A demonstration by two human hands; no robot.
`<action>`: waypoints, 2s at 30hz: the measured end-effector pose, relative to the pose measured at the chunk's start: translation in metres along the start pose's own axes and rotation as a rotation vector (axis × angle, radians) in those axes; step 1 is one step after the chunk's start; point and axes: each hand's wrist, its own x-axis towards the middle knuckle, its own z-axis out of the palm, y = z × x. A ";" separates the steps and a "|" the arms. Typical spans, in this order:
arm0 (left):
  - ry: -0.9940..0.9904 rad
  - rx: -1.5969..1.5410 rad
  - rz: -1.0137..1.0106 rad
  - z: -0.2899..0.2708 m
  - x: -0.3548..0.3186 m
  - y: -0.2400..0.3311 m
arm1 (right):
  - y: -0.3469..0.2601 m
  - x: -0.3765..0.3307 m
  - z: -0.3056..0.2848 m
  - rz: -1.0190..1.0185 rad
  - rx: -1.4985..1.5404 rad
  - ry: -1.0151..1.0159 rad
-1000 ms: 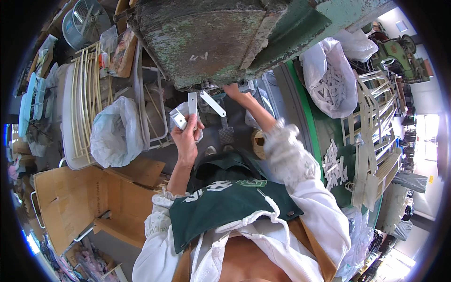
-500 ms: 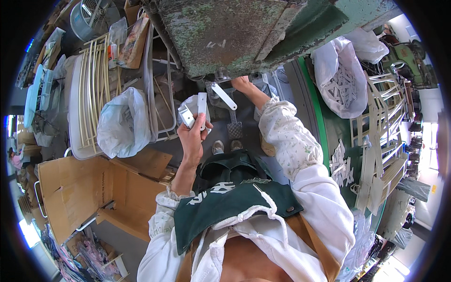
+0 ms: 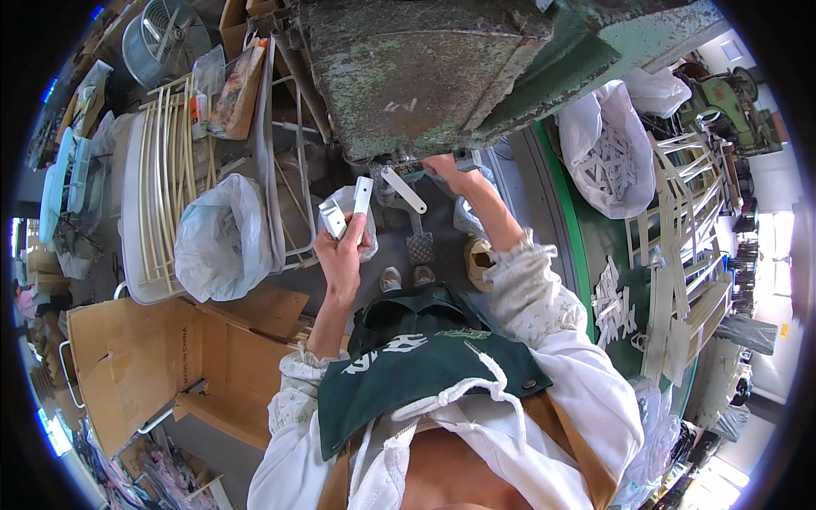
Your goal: The person repeatedly picks up small white plastic pieces and inserts them into a machine to process or assemble them. The person handles the pieces one at a time, places them into the machine, and then collects the processed pieces.
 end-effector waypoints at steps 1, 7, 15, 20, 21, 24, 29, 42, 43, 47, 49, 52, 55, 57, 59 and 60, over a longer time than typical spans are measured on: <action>-0.004 -0.014 -0.004 0.001 0.001 0.000 | -0.038 -0.018 -0.005 0.082 0.147 -0.045; -0.076 -0.026 -0.050 0.008 0.006 0.003 | -0.085 -0.031 0.000 0.098 0.248 -0.007; -0.168 -0.032 0.017 0.017 0.005 0.026 | -0.087 -0.050 -0.013 0.036 -0.133 -0.100; -0.268 -0.061 0.011 0.037 0.028 0.017 | -0.089 -0.068 -0.006 0.132 0.160 -0.237; -0.268 -0.066 0.004 0.039 0.028 0.019 | -0.098 -0.062 -0.011 0.233 0.172 -0.248; -0.227 -0.101 -0.009 0.035 0.022 0.018 | -0.103 -0.071 -0.008 0.322 0.233 -0.231; -0.201 -0.160 0.006 0.034 0.024 0.021 | -0.106 -0.070 -0.006 0.356 0.251 -0.209; -0.204 -0.092 -0.005 0.031 0.026 0.027 | -0.098 -0.071 -0.008 0.341 0.268 -0.216; -0.188 -0.107 -0.011 0.032 0.026 0.027 | -0.099 -0.071 -0.008 0.344 0.273 -0.211; -0.210 -0.098 -0.031 0.030 0.030 0.030 | -0.102 -0.070 -0.007 0.343 0.272 -0.215; -0.215 -0.101 -0.059 0.029 0.030 0.033 | -0.099 -0.070 -0.008 0.344 0.280 -0.213; -0.226 -0.102 -0.056 0.025 0.028 0.033 | -0.096 -0.068 -0.008 0.338 0.284 -0.212; -0.262 -0.115 0.005 0.024 0.032 0.029 | -0.096 -0.069 -0.008 0.334 0.290 -0.211; -0.283 -0.275 0.024 0.019 0.038 0.026 | -0.096 -0.070 -0.007 0.327 0.286 -0.201; -0.330 -0.377 -0.079 0.013 0.043 0.027 | -0.093 -0.069 -0.005 0.331 0.284 -0.188; -0.320 -0.355 -0.126 0.010 0.046 0.024 | -0.092 -0.069 -0.004 0.333 0.283 -0.184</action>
